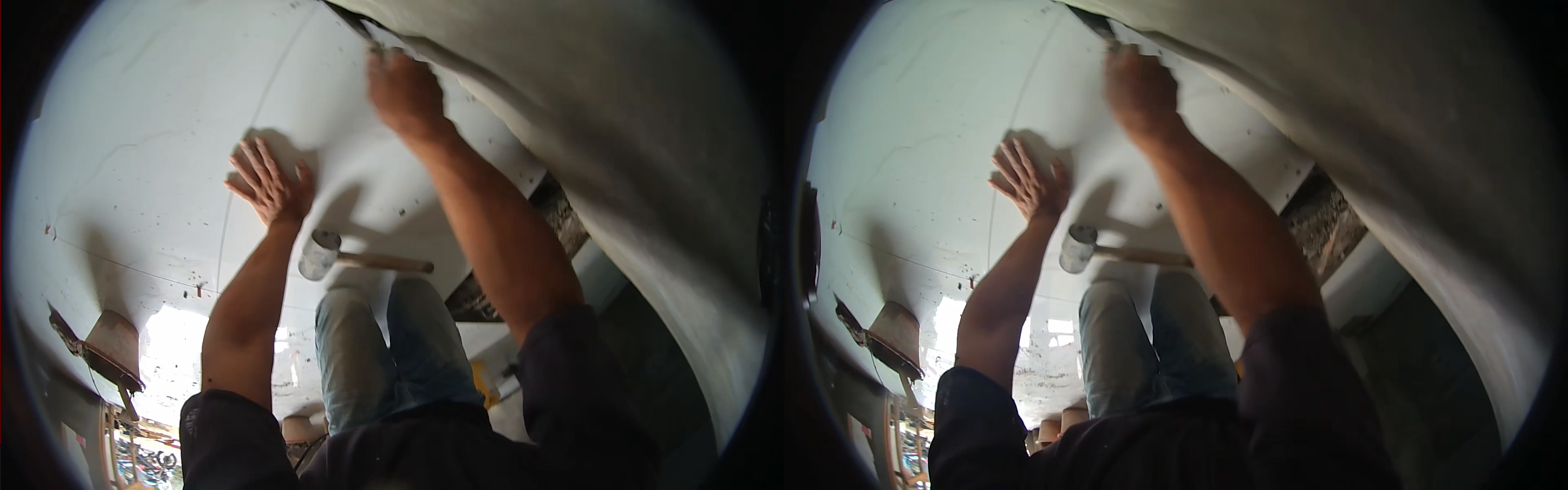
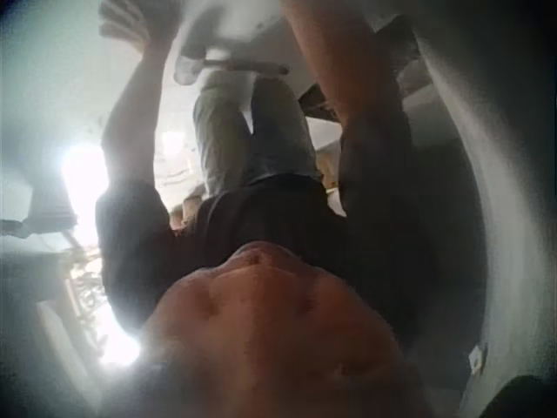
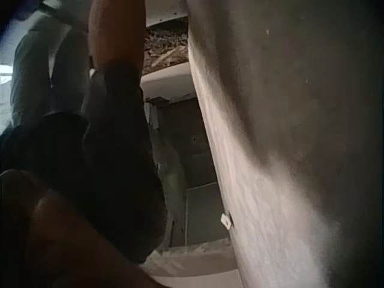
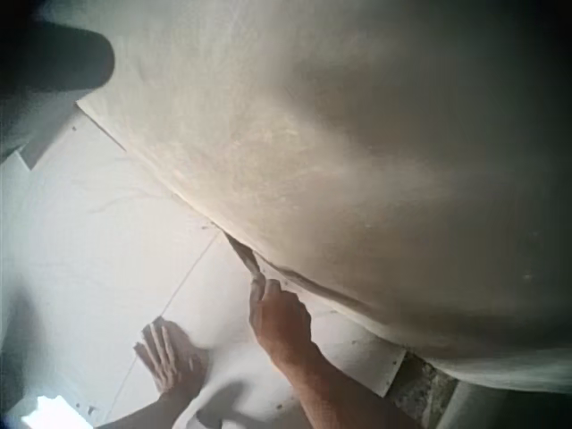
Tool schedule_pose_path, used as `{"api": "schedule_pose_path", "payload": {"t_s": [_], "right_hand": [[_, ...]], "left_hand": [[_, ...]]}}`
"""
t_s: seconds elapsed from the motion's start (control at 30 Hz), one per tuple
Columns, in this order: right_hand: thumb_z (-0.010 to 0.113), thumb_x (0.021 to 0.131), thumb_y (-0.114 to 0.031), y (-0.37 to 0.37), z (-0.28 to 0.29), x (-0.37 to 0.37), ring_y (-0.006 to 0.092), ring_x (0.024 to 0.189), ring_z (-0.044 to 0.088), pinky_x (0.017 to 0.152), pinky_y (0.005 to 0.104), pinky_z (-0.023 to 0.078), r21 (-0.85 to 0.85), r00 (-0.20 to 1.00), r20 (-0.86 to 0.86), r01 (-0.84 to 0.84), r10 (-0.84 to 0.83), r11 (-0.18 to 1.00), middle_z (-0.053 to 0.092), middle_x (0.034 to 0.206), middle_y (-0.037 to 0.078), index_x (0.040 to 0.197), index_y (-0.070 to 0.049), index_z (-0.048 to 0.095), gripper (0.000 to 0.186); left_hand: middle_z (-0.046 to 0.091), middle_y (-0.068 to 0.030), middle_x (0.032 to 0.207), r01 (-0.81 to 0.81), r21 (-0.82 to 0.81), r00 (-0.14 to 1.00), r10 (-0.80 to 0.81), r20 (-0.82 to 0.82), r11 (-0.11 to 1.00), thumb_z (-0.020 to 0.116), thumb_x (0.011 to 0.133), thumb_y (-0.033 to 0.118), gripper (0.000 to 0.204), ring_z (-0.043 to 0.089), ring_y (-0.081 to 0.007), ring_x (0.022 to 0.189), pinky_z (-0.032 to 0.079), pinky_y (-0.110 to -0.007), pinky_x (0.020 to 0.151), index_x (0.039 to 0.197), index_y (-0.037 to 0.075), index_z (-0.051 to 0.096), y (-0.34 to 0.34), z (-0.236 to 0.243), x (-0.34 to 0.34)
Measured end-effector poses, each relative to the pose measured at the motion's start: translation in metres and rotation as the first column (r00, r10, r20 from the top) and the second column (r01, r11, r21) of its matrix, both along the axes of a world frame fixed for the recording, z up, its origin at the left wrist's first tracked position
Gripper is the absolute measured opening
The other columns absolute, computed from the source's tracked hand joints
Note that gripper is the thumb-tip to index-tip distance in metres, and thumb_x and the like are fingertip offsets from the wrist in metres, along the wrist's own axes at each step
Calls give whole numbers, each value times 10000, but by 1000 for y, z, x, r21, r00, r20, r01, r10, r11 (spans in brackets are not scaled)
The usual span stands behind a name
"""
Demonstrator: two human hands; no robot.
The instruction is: The person positions and levels a floor tile by tapping it with a rubber mallet and using a trowel to adjust the mortar underneath.
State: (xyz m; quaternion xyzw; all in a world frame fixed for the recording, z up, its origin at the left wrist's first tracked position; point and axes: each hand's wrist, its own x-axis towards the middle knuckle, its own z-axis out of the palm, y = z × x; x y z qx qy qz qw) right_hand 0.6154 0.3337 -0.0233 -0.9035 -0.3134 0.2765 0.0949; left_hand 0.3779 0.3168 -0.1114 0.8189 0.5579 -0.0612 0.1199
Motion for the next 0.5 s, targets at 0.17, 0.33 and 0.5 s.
{"api": "schedule_pose_path", "payload": {"t_s": [0.17,0.33,0.5], "right_hand": [[417,946,-448,-206,8,85,429,839,620,770,513,491,-229,987,148,-24,59,973,639,855,254,1000,-44,590,443],[400,951,-459,-328,6,121,417,914,614,825,514,475,-357,879,386,-137,280,924,634,951,260,1052,-48,594,466],[443,951,-388,-272,46,74,420,851,626,750,502,494,-420,990,135,103,-50,901,652,886,226,1103,-48,594,402]], "left_hand": [[55,-102,1570,31,26,999,-32,7,999,466,843,482,835,-33,-348,1437,-56,-626,1087,1500,115,103,-1,-1,4],[40,-96,1573,42,34,996,-45,81,999,443,848,500,829,-52,-342,1438,-61,-620,1089,1505,137,90,-7,-4,3],[25,-93,1574,32,93,997,-39,66,995,408,866,512,811,-66,-334,1439,-66,-612,1092,1507,148,71,-6,-7,2]]}}
